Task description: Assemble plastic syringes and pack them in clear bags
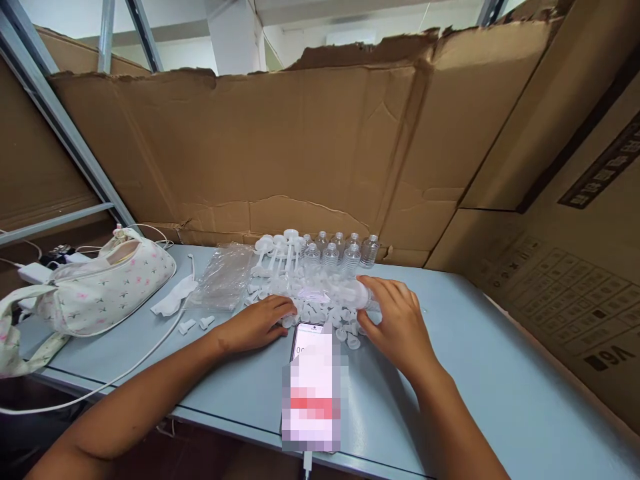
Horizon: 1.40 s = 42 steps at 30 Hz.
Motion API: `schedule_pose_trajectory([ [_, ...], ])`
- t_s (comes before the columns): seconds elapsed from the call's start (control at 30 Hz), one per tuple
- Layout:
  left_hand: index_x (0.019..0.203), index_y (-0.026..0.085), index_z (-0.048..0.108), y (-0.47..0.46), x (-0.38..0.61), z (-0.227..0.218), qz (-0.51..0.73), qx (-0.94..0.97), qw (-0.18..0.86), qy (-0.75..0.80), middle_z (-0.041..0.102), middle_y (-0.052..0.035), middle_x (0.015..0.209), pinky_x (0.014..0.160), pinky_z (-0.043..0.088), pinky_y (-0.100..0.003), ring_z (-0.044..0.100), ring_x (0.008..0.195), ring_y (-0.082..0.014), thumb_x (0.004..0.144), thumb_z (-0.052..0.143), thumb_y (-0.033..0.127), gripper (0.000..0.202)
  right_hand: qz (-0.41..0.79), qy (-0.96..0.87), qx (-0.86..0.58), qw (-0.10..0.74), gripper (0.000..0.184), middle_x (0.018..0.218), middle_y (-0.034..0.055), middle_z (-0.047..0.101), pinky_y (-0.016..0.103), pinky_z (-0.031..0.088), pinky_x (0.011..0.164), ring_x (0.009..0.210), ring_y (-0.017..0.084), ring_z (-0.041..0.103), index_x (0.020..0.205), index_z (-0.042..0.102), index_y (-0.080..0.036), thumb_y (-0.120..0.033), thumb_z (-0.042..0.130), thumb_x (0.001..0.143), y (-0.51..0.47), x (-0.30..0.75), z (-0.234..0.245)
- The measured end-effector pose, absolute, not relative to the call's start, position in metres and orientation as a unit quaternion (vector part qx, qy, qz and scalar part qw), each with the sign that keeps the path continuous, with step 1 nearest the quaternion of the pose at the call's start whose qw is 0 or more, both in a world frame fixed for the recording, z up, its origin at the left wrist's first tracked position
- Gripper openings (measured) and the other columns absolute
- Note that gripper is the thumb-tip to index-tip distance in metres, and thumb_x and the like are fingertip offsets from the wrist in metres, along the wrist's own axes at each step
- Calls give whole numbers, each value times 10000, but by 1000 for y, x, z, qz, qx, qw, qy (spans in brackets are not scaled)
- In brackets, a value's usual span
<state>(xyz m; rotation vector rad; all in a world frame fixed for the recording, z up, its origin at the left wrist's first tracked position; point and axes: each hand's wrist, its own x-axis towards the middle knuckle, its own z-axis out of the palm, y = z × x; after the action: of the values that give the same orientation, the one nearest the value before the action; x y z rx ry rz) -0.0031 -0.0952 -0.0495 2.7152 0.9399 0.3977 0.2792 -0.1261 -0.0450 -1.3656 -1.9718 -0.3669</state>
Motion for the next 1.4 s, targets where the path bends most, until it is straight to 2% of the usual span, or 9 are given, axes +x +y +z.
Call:
schedule_pose_trajectory([
  [0.1, 1169, 205, 560, -91, -5, -55, 153, 926, 140, 316, 534, -106, 1208, 987, 401, -398, 506, 1134, -254, 818, 574, 120, 362, -141, -761, -528, 349, 450, 1161, 99, 644, 455, 418, 856, 1062, 316, 546, 1244, 521, -231, -228, 527, 795, -127, 279, -45],
  [0.37, 1027, 190, 602, -86, -7, -60, 189, 914, 163, 321, 540, -104, 1191, 959, 421, -395, 541, 1087, -243, 837, 550, 145, 202, -143, -760, -528, 352, 457, 1165, 93, 644, 449, 416, 860, 1065, 316, 549, 1259, 513, -240, -230, 527, 802, -127, 279, -46],
  [0.6, 1008, 161, 586, -92, -4, -54, 168, 919, 121, 337, 493, -142, 1257, 978, 410, -410, 509, 1136, -268, 872, 476, 147, 176, -158, -759, -521, 355, 453, 1156, 99, 642, 439, 415, 862, 1058, 313, 552, 1257, 506, -234, -226, 537, 805, -127, 279, -46],
  [0.87, 943, 150, 573, -96, 1, -52, 132, 944, 84, 289, 580, -115, 997, 846, 443, -352, 536, 948, -239, 862, 435, 119, 164, -172, -763, -514, 352, 441, 1142, 107, 648, 434, 420, 847, 1037, 308, 558, 1251, 500, -223, -213, 527, 810, -128, 277, -45],
  [1.0, 1018, 158, 550, -94, 0, -55, 126, 940, 94, 303, 605, -103, 992, 847, 445, -349, 545, 958, -238, 851, 462, 128, 192, -181, -764, -512, 348, 425, 1138, 108, 652, 427, 426, 841, 1028, 304, 563, 1236, 504, -209, -218, 534, 813, -127, 277, -46],
  [1.17, 1243, 200, 471, -95, -1, -55, 119, 940, 110, 301, 591, -87, 1196, 962, 415, -351, 540, 1106, -219, 880, 448, 134, 369, -183, -764, -510, 350, 417, 1134, 97, 656, 418, 430, 846, 1030, 294, 565, 1226, 516, -205, -223, 548, 811, -127, 276, -47],
  [1.4, 1082, 173, 562, -94, -1, -52, 123, 929, 91, 336, 645, -76, 1078, 907, 447, -329, 588, 1025, -212, 896, 455, 168, 215, -195, -769, -504, 341, 442, 1117, 98, 656, 420, 432, 840, 1022, 293, 560, 1247, 514, -196, -214, 563, 808, -129, 276, -47],
])
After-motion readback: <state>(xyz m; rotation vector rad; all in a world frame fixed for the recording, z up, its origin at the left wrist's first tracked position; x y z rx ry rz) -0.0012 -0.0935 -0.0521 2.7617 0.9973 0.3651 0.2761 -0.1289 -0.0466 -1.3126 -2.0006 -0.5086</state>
